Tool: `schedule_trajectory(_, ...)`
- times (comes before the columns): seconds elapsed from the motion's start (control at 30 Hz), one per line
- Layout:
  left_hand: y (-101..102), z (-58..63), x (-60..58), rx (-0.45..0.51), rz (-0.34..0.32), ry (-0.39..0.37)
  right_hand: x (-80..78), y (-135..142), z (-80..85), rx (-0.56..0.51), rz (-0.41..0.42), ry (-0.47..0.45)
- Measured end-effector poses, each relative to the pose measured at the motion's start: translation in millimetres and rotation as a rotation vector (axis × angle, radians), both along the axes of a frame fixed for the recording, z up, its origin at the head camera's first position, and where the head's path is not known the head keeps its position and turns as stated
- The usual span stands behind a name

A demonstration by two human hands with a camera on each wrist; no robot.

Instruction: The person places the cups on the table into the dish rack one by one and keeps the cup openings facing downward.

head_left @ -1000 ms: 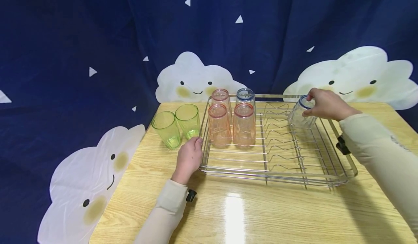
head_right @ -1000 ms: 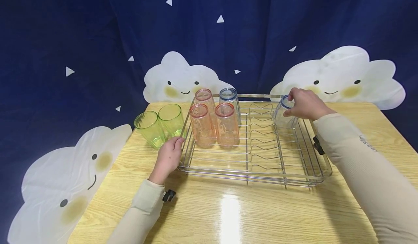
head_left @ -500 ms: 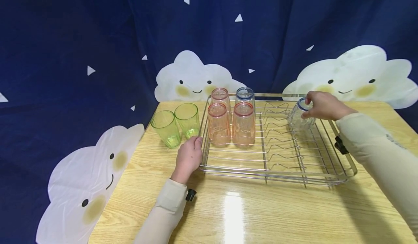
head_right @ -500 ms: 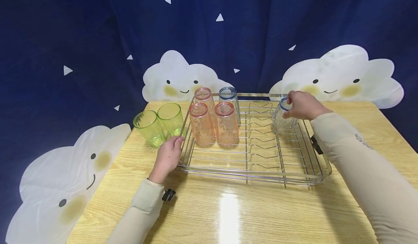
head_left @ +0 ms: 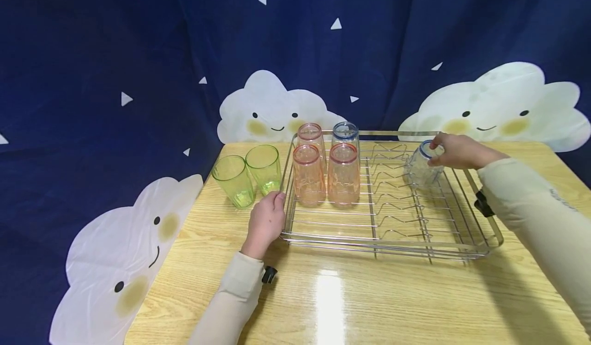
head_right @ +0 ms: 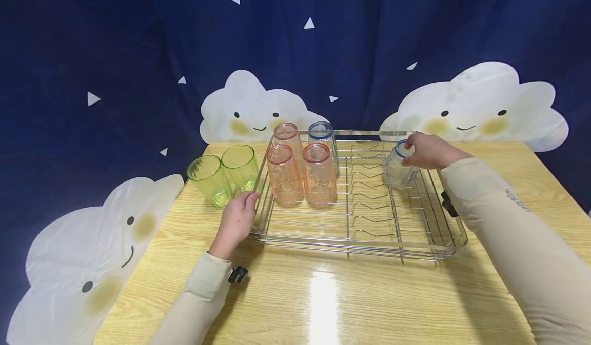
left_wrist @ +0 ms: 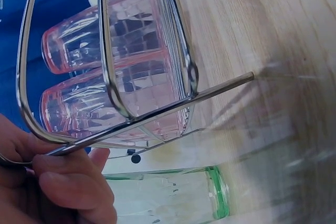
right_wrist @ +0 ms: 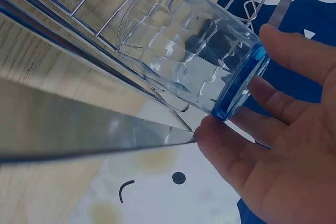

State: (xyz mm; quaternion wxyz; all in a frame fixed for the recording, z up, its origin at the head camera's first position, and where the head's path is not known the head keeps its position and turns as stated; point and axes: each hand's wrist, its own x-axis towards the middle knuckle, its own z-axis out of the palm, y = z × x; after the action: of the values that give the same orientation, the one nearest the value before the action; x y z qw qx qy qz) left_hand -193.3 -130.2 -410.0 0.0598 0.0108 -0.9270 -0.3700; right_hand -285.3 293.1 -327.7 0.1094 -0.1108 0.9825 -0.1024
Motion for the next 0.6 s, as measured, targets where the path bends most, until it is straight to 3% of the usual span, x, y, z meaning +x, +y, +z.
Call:
schedule_trajectory(0.33,0.2,-0.9,1.1,-0.008,-0.012,-0.003,6.5,2.4,1.4,-0.021,-0.031,-0.075)
schedule_trajectory(0.6,-1.1,0.3,1.6,-0.002,0.0,-0.018,20.2,4.9,17.7,-0.035,-0.019,-0.078)
